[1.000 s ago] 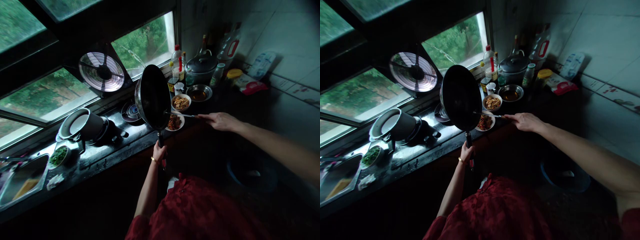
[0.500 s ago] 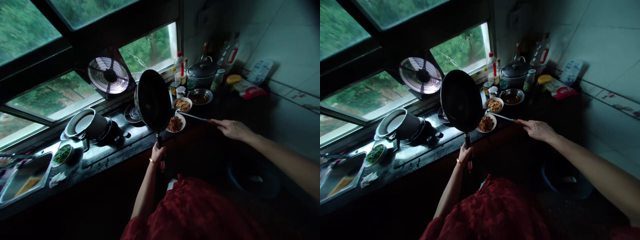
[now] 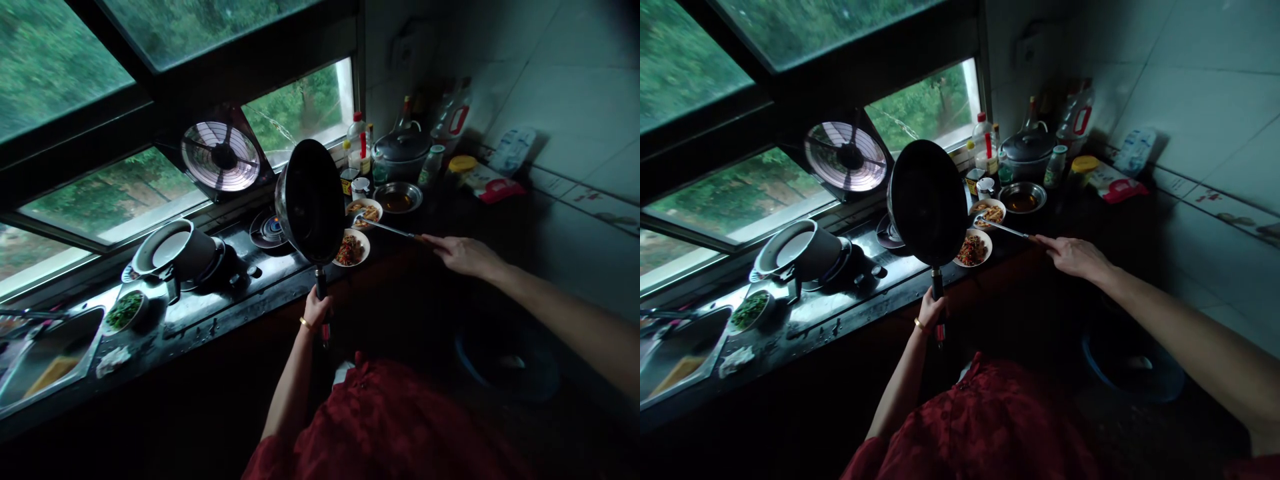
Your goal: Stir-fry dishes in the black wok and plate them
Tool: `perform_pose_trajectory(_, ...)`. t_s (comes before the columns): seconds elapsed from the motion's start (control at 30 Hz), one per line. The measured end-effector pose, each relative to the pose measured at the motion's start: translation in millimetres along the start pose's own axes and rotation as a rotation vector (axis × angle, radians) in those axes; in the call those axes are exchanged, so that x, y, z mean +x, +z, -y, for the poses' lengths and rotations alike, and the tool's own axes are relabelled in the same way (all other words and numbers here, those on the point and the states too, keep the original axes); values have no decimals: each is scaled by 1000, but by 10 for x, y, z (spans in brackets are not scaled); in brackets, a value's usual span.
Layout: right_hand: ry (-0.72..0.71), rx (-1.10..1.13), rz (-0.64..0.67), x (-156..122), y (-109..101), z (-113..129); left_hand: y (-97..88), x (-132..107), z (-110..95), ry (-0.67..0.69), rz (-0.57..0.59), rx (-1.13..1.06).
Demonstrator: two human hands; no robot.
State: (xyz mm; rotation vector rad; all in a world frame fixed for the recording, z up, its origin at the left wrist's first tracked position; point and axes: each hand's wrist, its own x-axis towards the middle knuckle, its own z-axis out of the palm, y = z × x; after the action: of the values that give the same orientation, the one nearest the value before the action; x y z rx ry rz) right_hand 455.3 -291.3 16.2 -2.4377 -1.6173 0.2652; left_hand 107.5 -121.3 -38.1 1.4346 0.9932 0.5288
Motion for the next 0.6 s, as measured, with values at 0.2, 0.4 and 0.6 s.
perform_pose_trajectory(0.2, 16, 103, 143, -45, -23, 89, -8, 106, 64, 10, -29, 3)
perform_pose_trajectory(0.4, -79, 125, 167, -146, -84, 88, 13, 194, 87, 30, -66, 9)
perform_pose_trajectory(0.6, -81, 24, 35, -313, -91, -77, 57, 175, 7, 6, -60, -46)
